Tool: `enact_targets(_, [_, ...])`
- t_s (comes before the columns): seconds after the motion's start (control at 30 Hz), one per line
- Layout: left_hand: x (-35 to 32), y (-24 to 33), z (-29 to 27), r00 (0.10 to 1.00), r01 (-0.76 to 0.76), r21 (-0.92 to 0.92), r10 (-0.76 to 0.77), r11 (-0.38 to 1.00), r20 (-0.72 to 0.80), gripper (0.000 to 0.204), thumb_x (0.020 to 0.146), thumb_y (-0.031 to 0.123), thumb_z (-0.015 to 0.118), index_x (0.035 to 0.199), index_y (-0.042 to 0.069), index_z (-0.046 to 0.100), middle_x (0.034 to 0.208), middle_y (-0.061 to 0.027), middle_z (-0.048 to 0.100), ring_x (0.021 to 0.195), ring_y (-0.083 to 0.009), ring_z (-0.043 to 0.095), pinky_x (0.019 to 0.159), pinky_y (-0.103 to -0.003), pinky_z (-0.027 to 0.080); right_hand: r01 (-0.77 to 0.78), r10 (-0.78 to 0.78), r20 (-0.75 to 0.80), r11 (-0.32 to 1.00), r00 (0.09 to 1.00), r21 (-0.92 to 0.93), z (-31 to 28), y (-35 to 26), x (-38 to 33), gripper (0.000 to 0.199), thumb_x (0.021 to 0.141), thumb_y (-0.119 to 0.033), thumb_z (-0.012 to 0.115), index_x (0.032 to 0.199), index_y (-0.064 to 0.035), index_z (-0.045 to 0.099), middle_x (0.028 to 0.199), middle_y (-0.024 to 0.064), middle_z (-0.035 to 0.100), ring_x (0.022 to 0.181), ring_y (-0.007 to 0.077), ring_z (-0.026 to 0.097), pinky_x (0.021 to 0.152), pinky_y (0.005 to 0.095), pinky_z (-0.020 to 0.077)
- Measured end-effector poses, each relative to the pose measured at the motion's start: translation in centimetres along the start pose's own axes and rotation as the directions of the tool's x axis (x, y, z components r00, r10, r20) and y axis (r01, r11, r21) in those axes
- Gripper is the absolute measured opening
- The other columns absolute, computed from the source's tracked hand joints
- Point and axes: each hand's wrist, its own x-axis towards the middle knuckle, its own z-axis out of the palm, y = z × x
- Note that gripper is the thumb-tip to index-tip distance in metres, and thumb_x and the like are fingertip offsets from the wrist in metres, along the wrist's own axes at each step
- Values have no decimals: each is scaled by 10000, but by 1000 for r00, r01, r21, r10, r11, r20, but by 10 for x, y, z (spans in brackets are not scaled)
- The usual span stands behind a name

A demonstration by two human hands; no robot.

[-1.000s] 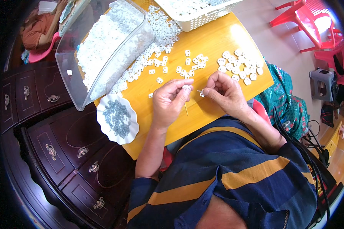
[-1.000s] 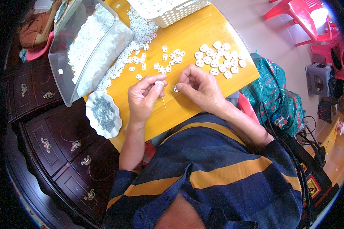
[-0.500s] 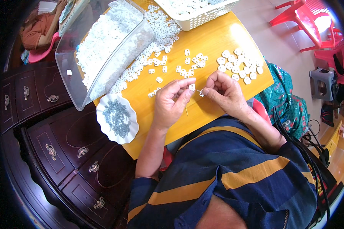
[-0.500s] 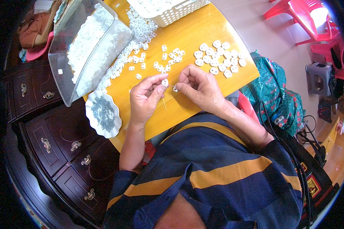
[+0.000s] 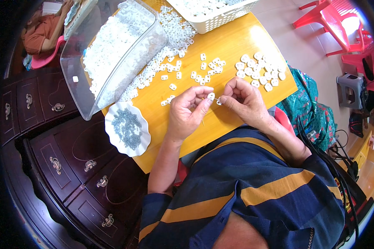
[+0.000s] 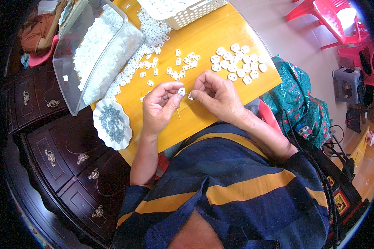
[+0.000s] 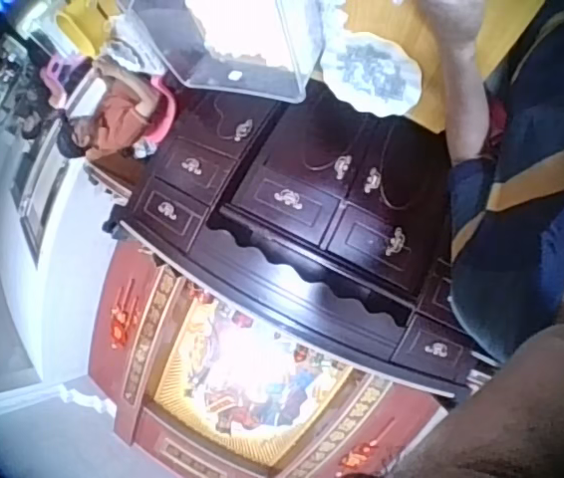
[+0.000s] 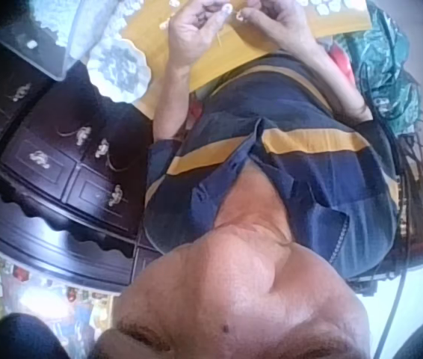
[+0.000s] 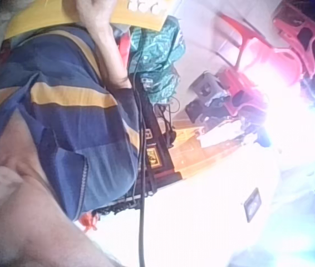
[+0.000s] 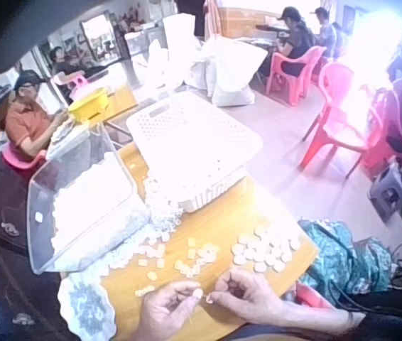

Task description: The person assembles small components by picking up metal pins and inserting them into the holes of plastic pieces by hand.

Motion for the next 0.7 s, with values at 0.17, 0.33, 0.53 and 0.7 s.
enact_targets(0.17, [1,2,0,1000,-9,25,9,1000,7,227,915,6,668,1140,-22,674,892,-27,687,739,-46,629,662,-207,524,8,-8,-1,1000,1000,-2,0,0,0,127,909,-53,697,915,-43,571,733,-64,526,646,1,466,559,195,390])
enact_targets(0.33, [1,4,1,1000,9,37,-9,999,5,229,923,14,664,1148,-27,676,886,-24,688,736,-44,626,662,-208,524,-4,4,-1,1000,1000,-21,0,0,0,129,906,-56,701,910,-40,572,727,-62,526,641,0,466,556,194,391])
enact_targets(0.53, [2,5,1,999,41,24,-41,999,1,226,933,26,662,1151,-36,673,878,-16,686,738,-39,613,667,-203,518,-1,1,-2,1000,1000,-23,0,-1,0,127,905,-53,699,908,-40,572,723,-62,530,639,-4,464,551,193,388])
enact_targets(0.7, [2,5,1,1000,25,33,-25,999,13,228,934,29,663,1154,-30,676,873,-16,681,741,-39,608,665,-205,515,0,-1,-4,999,1000,-37,0,-2,0,127,905,-51,698,907,-40,572,720,-63,536,636,-5,465,548,193,387])
